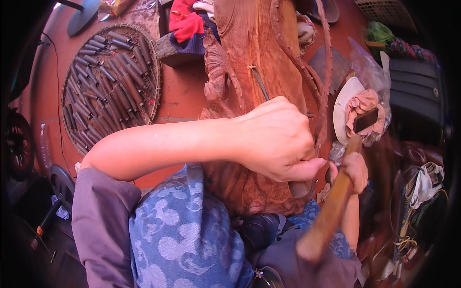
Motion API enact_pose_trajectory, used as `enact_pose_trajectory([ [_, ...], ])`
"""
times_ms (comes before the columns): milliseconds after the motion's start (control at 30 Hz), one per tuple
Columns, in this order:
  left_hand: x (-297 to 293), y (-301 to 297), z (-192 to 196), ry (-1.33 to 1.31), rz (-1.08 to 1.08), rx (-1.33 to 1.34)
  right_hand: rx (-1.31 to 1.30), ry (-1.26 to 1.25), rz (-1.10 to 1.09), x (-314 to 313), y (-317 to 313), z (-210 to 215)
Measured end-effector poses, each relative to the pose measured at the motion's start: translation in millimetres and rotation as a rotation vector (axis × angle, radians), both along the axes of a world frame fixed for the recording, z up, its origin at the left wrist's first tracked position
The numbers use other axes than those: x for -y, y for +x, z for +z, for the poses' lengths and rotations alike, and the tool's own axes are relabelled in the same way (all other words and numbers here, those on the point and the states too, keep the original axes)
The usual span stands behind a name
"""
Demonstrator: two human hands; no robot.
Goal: The person carves a large wooden sculpture using a chisel and mallet. They repeatedly strike the chisel into the wood to shape and refine the surface, occasionally switching chisels from a nearby basket.
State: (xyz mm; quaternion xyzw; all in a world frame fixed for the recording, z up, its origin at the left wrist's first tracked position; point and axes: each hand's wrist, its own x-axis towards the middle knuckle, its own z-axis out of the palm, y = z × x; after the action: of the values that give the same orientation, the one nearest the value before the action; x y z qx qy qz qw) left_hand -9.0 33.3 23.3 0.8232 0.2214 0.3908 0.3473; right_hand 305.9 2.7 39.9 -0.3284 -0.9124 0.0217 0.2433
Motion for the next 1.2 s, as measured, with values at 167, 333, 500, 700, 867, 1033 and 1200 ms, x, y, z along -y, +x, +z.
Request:
enact_pose_trajectory([
  [167,-3,1,-2,0.005,-0.026,-0.046,-0.107,-0.002,0.039,2,-2,-2],
  [333,-2,0,-7,0.01,-0.038,-0.069,0.169,0.004,-0.103,0,-3,8],
  [500,0,-2,-11,0.022,-0.059,-0.078,-0.038,0.052,0.066,1,-2,-2],
  [700,-7,-8,-15,0.102,-0.071,-0.151,-0.046,0.109,0.158,1,2,-2],
  [867,-7,-14,-16,0.25,-0.123,-0.27,0.193,-0.049,-0.105,10,-6,11],
  [1033,30,-21,21,0.222,-0.165,-0.159,0.078,-0.111,-0.185,37,25,46],
  [1200,40,-81,38,-0.266,-0.075,-0.488,0.42,-0.537,-0.231,53,44,104],
])
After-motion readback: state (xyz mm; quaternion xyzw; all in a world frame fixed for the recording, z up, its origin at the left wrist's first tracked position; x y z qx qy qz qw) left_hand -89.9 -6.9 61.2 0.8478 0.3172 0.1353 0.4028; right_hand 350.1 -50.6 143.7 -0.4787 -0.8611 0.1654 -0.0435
